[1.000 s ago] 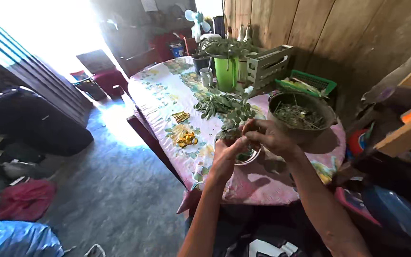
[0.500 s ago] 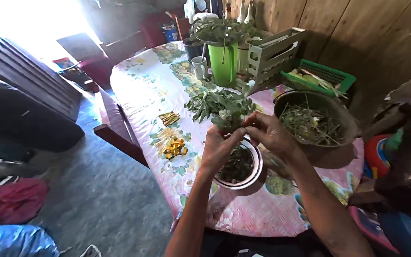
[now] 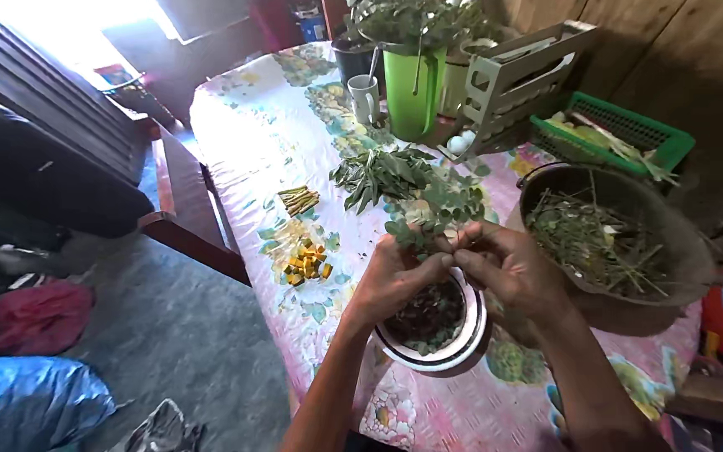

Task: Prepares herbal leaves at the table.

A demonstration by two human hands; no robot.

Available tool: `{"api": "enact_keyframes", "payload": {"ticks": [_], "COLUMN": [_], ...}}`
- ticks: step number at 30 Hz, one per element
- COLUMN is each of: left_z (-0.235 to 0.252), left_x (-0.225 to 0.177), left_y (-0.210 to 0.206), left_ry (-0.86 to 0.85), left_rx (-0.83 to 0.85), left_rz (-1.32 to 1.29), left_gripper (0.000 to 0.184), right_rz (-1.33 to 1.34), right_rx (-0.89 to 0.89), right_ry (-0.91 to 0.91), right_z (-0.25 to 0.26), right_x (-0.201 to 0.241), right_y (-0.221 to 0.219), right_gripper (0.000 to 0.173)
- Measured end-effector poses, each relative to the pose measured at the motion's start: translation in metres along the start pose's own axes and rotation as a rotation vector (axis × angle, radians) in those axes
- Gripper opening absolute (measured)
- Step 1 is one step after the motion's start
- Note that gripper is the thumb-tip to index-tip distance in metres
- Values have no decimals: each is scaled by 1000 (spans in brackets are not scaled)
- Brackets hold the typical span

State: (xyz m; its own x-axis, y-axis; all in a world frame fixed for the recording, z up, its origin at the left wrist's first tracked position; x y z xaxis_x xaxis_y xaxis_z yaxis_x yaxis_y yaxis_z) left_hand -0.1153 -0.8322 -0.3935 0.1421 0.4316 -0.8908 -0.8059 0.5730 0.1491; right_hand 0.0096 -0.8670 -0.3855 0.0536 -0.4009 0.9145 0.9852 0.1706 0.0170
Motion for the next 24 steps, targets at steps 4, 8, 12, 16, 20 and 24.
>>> {"api": "enact_keyframes", "payload": {"ticks": [4,8,12,16,20,24], "left_z": [-4,-7,-12,-13,-20,-36], "left_x": [6,9,11,9,8,1], "left_y": [-2,-7,-11,-3,2,17], "left_ry": [27,64,91,58,72,94], "left_rx": [34,60,61,10,22,1], "left_rz": [-52,-115,-118,-101,-122,-147], "left_gripper": [11,9,8,7,5,3], "right_rz": [-62,-78,-112,-182,-250,-253], "right_rx": [-17,5,21,23,55,61], "right_ry": [2,32,55,80,94,117], "right_z": [-2,-3,-6,-6,-6,-4], "right_x": [-5,-4,0,3,8,16], "right_y": [-1,-1,1,-2,-10,-9], "right_gripper": [13,12,15,16,15,14]}}
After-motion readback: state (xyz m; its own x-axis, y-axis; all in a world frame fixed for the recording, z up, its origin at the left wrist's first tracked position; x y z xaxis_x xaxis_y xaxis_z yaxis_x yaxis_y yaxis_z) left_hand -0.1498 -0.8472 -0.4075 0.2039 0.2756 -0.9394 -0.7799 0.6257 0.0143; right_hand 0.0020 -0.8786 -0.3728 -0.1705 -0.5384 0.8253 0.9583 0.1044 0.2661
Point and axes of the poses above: each hand's wrist, its own z-axis towards the middle knuckle, its own y-axis out of the back of the hand, x = y × z, the point moved 10 cm from there along z, towards the middle knuckle, and after that the axes turned 13 degrees about z, right-handed, at the moved point
